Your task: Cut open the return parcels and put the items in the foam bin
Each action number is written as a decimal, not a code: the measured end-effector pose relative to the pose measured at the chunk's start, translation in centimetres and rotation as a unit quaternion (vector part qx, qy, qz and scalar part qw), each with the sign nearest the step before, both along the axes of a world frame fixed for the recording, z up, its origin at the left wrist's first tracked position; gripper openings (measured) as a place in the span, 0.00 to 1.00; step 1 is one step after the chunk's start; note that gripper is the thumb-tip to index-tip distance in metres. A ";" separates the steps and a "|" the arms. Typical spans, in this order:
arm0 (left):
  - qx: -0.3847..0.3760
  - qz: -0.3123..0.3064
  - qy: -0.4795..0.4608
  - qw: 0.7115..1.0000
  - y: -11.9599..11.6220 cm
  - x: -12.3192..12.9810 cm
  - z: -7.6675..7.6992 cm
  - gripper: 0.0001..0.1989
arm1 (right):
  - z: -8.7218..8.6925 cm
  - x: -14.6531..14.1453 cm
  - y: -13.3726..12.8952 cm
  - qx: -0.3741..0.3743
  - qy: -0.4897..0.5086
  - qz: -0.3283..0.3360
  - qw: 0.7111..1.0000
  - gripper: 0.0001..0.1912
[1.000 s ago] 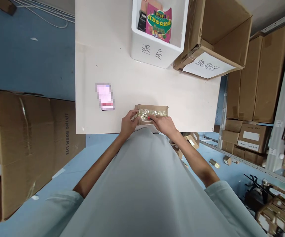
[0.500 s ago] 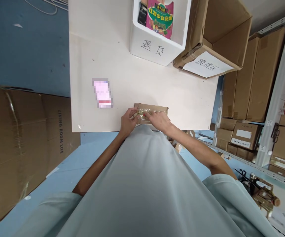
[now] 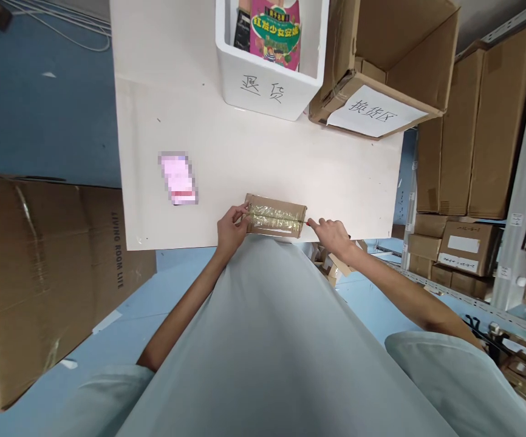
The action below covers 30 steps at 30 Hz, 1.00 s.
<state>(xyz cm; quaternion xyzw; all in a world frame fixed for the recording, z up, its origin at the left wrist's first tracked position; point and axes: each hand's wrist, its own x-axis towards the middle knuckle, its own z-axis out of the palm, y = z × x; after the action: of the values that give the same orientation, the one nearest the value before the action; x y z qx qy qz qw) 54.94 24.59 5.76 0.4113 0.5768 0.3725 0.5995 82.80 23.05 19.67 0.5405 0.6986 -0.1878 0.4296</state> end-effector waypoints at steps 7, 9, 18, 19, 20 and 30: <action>0.016 0.012 0.022 1.000 0.0 0.8 -0.2 0.13 | -3.7 4.8 -0.5 0.035 0.098 -0.017 0.994 0.25; 0.018 0.016 0.035 0.999 0.1 1.0 -0.2 0.14 | -5.6 6.0 -1.0 0.059 0.145 -0.051 0.986 0.23; 0.015 0.032 0.112 0.993 0.1 1.8 0.6 0.16 | -14.8 5.0 -5.6 0.153 0.380 -0.319 0.854 0.19; 0.013 0.039 0.120 0.992 0.0 1.9 0.6 0.16 | -15.3 4.8 -6.1 0.159 0.387 -0.362 0.833 0.20; 0.010 0.045 0.128 0.991 -0.1 2.0 0.5 0.17 | -15.8 4.7 -6.5 0.166 0.390 -0.404 0.811 0.21; -0.050 0.068 0.152 0.985 -1.8 3.0 0.5 0.18 | -18.0 5.0 -6.4 0.170 0.416 -0.550 0.704 0.24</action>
<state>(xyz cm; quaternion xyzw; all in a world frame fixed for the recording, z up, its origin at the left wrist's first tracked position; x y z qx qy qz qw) 57.91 22.83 6.29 0.3929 0.7054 0.3164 0.4979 87.75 16.64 1.66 0.7596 0.4056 -0.4742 -0.1835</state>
